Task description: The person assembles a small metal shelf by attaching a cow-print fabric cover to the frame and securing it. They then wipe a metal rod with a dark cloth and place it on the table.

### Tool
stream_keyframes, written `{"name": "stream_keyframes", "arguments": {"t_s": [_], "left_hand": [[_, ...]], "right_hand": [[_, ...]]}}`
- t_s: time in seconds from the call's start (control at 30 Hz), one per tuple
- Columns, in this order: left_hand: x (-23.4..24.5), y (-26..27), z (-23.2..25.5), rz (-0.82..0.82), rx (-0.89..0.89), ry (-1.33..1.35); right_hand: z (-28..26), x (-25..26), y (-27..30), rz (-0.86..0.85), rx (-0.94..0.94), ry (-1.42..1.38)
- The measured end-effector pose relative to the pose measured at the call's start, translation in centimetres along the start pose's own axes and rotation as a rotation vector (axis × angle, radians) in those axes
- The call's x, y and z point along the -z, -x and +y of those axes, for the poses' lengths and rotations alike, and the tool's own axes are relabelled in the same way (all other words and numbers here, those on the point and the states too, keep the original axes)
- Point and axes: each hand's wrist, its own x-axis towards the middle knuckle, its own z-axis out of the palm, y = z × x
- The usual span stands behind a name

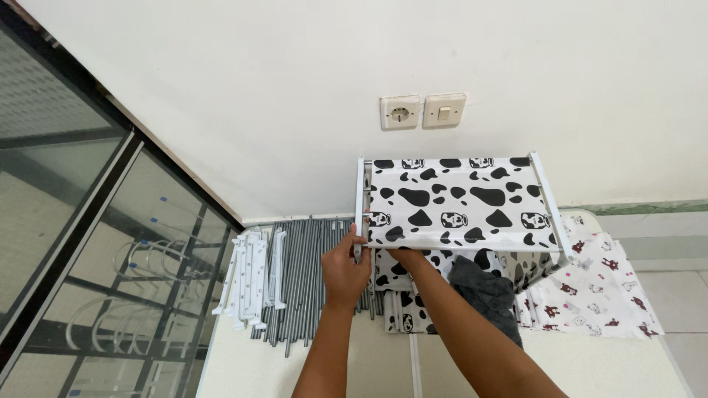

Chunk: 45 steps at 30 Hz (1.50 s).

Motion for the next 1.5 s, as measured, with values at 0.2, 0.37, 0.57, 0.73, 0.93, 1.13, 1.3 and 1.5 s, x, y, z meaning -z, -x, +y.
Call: {"name": "stream_keyframes", "arguments": {"t_s": [0.2, 0.37, 0.57, 0.73, 0.93, 1.13, 1.3, 1.5], "left_hand": [[0.6, -2.9, 1.1, -0.103, 0.247, 0.024], [-2.3, -5.8, 0.6, -0.341, 0.280, -0.177], [-3.8, -7.5, 0.1, -0.217, 0.401, -0.255], [-4.2, -7.2, 0.2, -0.179, 0.429, -0.192], [-4.3, -7.3, -0.4, -0.185, 0.488, -0.147], [-4.4, -7.4, -0.3, -0.198, 0.542, -0.064], [-4.1, -7.5, 0.1, -0.166, 0.503, -0.041], [-3.7, -7.6, 0.2, -0.214, 0.577, 0.000]], "right_hand": [[0.5, 0.3, -0.4, -0.050, -0.127, -0.128], [1.9, 1.1, 0.7, -0.084, -0.280, -0.210], [2.6, 2.2, -0.8, 0.010, -0.240, -0.205], [2.2, 1.3, -2.4, 0.028, -0.156, -0.180], [1.5, 1.3, -2.6, 0.011, -0.145, -0.161], [0.9, 1.8, -1.9, 0.020, -0.158, -0.127], [0.0, 1.6, -1.6, 0.003, -0.166, -0.100], [-1.9, 2.2, -0.4, -0.031, -0.203, -0.022]]}}
